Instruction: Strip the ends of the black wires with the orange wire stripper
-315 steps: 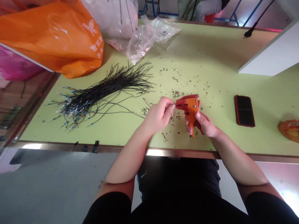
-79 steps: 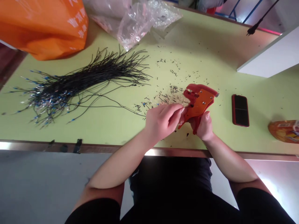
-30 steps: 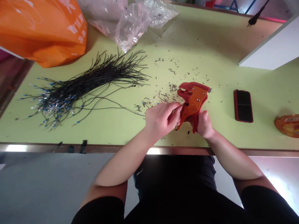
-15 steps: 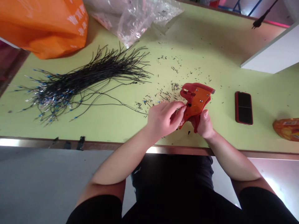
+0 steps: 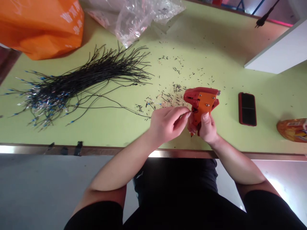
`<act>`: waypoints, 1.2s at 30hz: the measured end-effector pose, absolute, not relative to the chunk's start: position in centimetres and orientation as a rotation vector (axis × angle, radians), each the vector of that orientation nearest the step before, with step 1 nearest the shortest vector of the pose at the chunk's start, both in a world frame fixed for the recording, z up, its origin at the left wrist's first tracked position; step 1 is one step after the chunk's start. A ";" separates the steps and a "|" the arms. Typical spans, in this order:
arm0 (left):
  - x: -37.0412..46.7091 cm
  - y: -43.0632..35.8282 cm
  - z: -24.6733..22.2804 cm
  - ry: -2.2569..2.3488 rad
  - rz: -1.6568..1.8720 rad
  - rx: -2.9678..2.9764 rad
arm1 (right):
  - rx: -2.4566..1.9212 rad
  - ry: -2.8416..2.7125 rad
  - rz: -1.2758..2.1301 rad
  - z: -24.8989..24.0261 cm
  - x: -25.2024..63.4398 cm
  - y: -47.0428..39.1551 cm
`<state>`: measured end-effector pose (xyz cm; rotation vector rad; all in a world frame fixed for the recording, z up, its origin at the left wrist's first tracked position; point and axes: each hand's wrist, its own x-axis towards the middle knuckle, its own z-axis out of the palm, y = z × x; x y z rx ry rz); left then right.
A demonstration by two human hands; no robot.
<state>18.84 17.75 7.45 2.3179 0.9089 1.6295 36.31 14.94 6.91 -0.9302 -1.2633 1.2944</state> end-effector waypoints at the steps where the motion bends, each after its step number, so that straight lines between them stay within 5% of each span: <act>1: 18.8 17.8 7.5 0.908 1.641 2.306 | -0.936 -1.231 1.293 7.1 36.4 15.2; 21: 16.6 19.9 8.1 1.095 1.591 2.214 | -0.687 -1.417 1.922 7.5 41.0 16.5; 36: 15.8 20.1 7.9 1.039 1.348 2.411 | -0.668 -1.466 1.918 7.3 41.3 16.8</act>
